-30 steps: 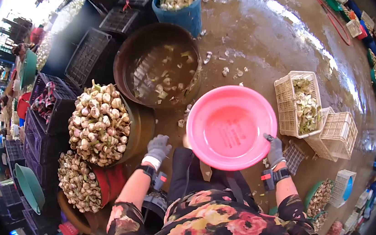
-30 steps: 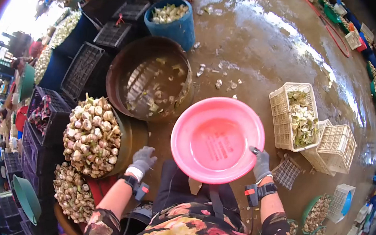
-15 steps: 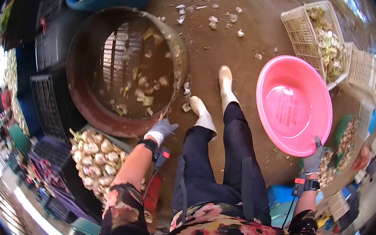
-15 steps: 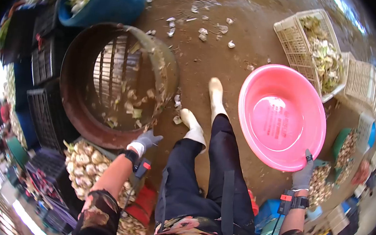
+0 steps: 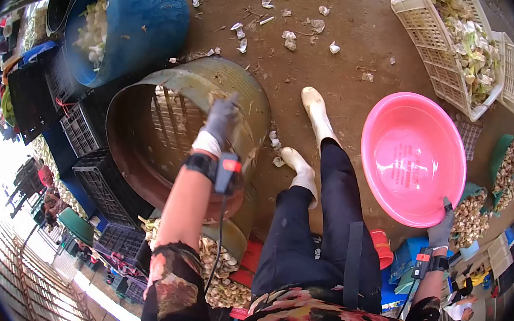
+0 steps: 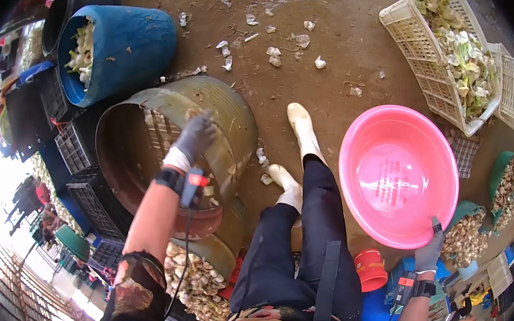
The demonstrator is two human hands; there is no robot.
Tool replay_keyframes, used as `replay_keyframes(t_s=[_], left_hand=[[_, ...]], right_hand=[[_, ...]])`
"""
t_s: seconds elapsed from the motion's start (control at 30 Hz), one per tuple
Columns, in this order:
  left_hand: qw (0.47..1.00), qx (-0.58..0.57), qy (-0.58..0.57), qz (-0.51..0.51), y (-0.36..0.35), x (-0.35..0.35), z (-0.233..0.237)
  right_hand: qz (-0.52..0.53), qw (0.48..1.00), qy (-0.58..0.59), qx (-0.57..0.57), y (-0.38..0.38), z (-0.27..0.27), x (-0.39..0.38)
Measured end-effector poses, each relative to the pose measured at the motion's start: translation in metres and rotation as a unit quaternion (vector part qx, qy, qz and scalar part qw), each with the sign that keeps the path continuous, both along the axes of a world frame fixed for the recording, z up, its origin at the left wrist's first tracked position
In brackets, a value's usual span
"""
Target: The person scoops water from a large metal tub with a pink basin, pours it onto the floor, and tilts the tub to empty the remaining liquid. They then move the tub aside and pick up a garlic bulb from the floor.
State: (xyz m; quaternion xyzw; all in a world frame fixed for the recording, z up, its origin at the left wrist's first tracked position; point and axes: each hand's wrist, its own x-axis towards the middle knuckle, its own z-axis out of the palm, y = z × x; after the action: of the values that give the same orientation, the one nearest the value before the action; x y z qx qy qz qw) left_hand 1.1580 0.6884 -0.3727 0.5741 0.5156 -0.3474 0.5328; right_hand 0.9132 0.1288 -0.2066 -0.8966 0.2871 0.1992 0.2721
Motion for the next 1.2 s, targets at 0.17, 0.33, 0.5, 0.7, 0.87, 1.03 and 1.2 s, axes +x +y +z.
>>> replay_keyframes(t_s=[0.17,0.33,0.5,0.7,0.87,1.03,1.2], left_hand=[[0.970,-0.176,0.045,-0.162,0.057,0.119,0.063],[0.697,0.368,-0.111,-0.605,0.124,0.152,0.060],[0.671,0.263,0.074,-0.689,0.080,0.123,0.013],[0.467,0.157,0.052,-0.869,0.006,0.086,0.015],[0.507,0.137,0.026,-0.851,-0.018,0.025,-0.007],[0.861,0.030,-0.045,-0.505,-0.145,0.066,0.058],[0.808,-0.302,-0.456,-0.219,-0.390,0.158,0.169]], right_hand=[[-0.074,0.996,0.004,0.049,0.018,0.003,0.024],[-0.199,0.967,-0.020,0.156,0.027,-0.020,0.028],[-0.057,0.996,0.054,0.050,0.046,-0.011,0.037],[-0.131,0.981,0.004,0.142,0.031,-0.035,0.014],[-0.024,0.998,0.024,0.044,0.040,-0.013,0.024],[-0.133,0.989,-0.022,0.054,0.048,0.011,0.030],[-0.688,0.641,-0.119,0.318,0.031,-0.010,0.029]])
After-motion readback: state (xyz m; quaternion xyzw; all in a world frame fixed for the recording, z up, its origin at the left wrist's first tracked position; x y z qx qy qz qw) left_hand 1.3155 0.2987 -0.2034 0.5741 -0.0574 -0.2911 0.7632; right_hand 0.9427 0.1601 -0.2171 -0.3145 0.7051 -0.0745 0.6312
